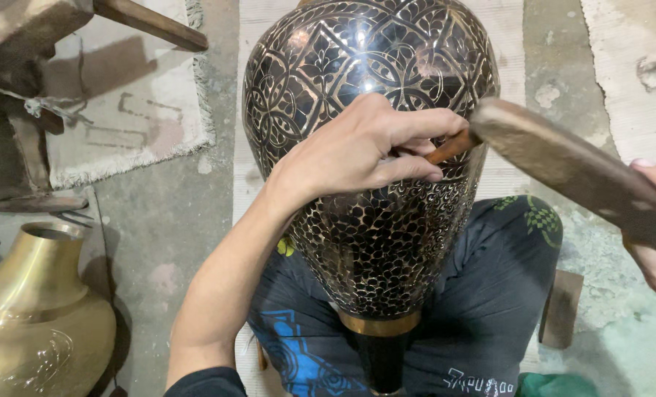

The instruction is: The person sits on the floor with a large engraved brass vase between their legs and chisels a decorative pattern into its surface. They hold a punch against the metal with one hand and strike it with a wooden mallet in the other, repositioning the punch repeatedly across the patterned area.

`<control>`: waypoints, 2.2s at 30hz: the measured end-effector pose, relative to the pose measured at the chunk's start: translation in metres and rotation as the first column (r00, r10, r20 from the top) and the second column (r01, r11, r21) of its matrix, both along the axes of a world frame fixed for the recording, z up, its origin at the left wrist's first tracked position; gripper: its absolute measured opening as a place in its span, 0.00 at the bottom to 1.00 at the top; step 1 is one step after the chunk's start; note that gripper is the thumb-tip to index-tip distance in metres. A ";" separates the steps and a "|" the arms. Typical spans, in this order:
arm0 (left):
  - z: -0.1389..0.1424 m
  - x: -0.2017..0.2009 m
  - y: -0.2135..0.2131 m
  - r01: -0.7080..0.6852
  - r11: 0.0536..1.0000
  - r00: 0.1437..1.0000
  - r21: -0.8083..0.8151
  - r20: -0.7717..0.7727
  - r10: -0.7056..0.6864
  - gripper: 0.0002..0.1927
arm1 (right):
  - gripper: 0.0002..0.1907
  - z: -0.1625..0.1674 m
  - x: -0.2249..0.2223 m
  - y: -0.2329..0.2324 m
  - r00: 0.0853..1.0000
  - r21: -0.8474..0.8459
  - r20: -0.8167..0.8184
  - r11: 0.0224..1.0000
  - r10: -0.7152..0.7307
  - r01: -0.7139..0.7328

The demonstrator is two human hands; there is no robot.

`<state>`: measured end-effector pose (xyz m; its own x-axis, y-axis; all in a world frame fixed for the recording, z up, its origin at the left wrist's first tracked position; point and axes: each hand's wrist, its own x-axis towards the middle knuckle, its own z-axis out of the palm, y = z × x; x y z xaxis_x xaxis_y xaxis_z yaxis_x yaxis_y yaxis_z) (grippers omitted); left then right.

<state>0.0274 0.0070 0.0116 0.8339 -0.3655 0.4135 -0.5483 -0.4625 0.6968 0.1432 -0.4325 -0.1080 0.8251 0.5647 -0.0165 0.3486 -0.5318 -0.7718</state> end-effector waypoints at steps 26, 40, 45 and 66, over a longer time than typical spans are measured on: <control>0.005 0.004 0.002 0.031 0.999 0.999 0.035 -0.011 -0.030 0.22 | 0.15 0.020 -0.021 0.018 0.998 -0.136 0.050 0.989 -0.049 0.055; 0.008 0.005 0.003 0.064 0.998 0.996 0.026 -0.057 -0.062 0.21 | 0.17 -0.001 -0.001 -0.004 0.998 -0.096 -0.059 0.995 -0.012 0.006; 0.008 0.007 0.002 0.054 0.997 0.997 0.048 -0.053 -0.051 0.22 | 0.19 0.004 -0.003 0.006 0.998 -0.092 -0.056 0.996 -0.007 0.002; 0.013 0.010 0.004 0.102 0.994 0.990 0.038 -0.098 -0.098 0.21 | 0.26 0.008 0.000 0.008 0.998 -0.097 -0.054 0.995 -0.009 0.004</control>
